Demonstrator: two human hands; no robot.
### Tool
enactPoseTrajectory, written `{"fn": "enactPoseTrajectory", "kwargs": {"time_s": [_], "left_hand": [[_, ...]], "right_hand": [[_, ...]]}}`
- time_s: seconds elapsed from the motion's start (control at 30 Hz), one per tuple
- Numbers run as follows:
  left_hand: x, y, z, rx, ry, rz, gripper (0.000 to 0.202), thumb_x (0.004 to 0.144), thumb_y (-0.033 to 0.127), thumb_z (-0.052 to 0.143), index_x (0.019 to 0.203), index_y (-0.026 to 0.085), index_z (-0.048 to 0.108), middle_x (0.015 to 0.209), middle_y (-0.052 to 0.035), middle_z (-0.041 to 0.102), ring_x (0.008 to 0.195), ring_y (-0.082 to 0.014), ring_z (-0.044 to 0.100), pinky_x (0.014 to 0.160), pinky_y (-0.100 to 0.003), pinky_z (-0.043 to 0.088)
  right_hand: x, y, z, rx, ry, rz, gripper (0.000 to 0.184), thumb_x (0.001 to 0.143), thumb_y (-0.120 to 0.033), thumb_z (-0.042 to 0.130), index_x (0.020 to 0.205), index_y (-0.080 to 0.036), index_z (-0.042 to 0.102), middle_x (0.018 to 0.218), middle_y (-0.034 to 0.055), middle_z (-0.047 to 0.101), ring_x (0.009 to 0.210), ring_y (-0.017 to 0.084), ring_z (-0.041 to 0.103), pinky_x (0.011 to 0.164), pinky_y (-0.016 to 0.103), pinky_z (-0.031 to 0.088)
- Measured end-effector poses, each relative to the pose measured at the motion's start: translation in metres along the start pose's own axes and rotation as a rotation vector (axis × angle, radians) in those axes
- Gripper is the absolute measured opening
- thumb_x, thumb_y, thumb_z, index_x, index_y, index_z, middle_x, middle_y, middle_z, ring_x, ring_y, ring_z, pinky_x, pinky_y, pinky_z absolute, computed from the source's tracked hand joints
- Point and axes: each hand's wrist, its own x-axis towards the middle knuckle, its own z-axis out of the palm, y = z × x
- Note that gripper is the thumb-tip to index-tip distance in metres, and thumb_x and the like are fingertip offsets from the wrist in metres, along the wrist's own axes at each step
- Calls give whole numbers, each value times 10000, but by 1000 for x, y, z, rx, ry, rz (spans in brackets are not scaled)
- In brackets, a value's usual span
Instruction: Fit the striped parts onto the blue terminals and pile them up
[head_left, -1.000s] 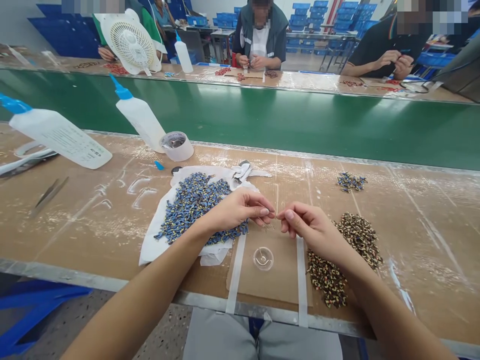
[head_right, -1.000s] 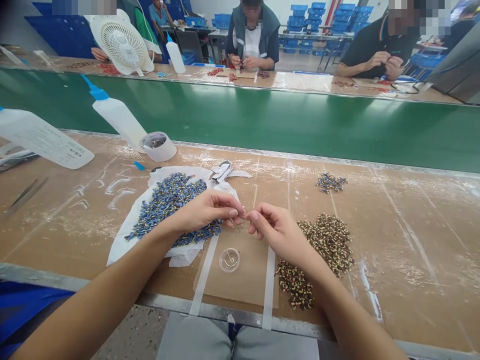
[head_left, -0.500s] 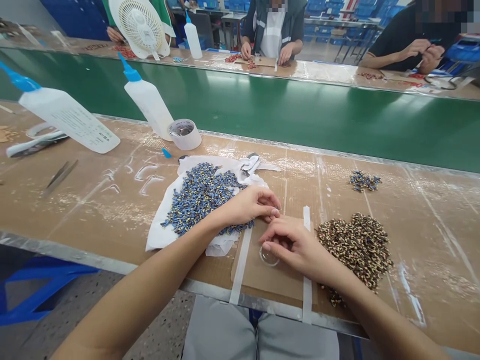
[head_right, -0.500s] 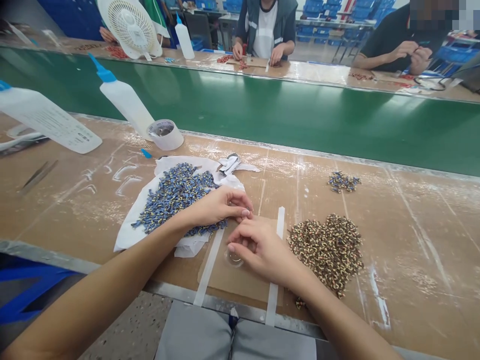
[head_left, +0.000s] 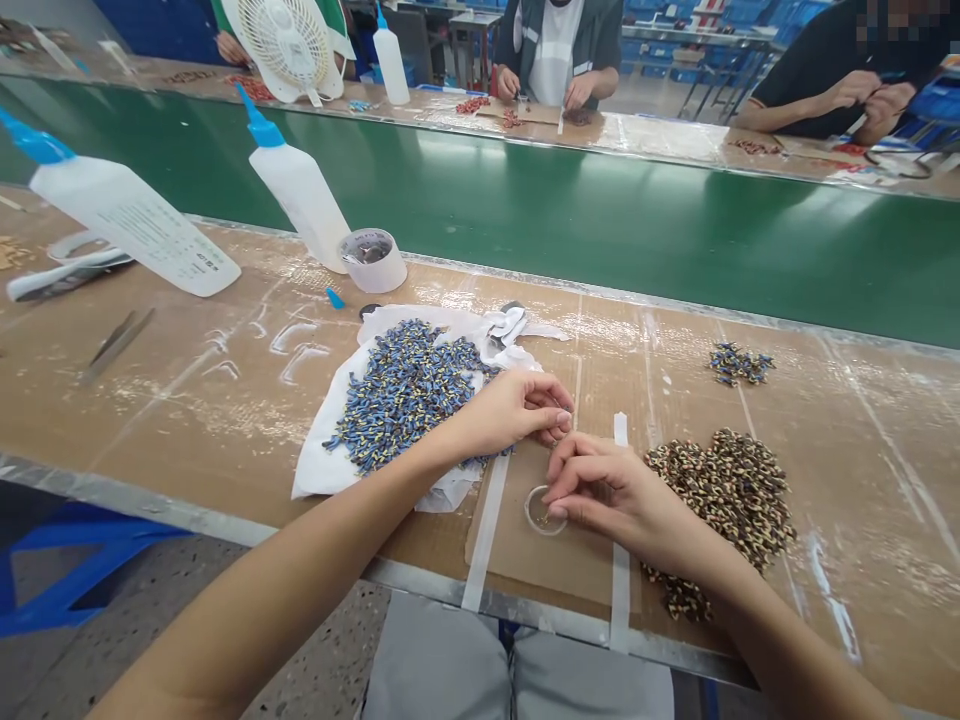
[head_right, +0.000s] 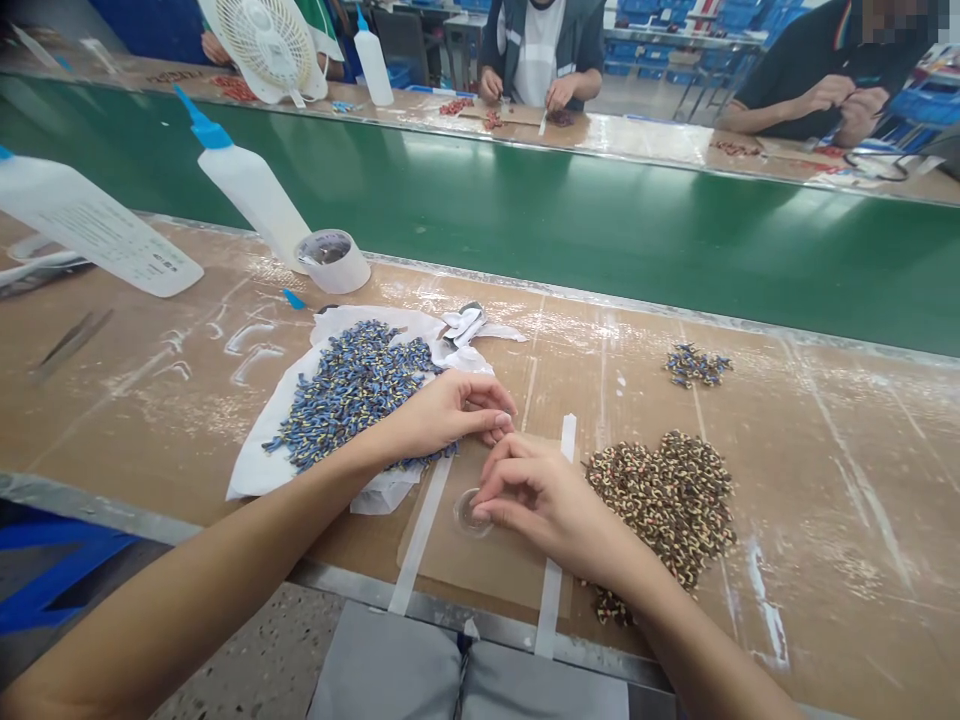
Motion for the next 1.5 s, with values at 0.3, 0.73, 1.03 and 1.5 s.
{"fn": "enactPoseTrajectory", "kwargs": {"time_s": [0.3,0.73,1.03,1.5], "left_hand": [[0,-1,5,-14,-65,-38,107,848,201,643,907,115,626,763,-52,699,664,-123,665,685,-300,562],[1,-6,8,-10,-115,-51,87,830,197,654,869,129,617,804,-57,718,679,-119,671,696,-292,560],[0,-4,9,0,-111,-63,51,838,156,635,863,121,607,780,-45,706,657,-106,657,679,-274,555],[0,-7,8,-3,-103,-60,44,828,156,641,856,124,628,778,-48,713,659,-111,664,678,-266,552]], "right_hand": [[-7,-2,-12,215,396,92,117,885,-316,650,829,-214,666,767,23,661,688,152,592,619,276,472],[1,14,-10,-19,849,24,84,869,-277,673,862,-194,682,782,20,700,712,145,655,667,275,519],[2,19,-9,-56,807,52,103,869,-297,671,858,-195,677,784,22,707,727,153,664,680,284,521],[1,21,-8,-186,742,50,103,882,-308,649,865,-208,669,812,32,717,739,179,667,692,325,520]]}}
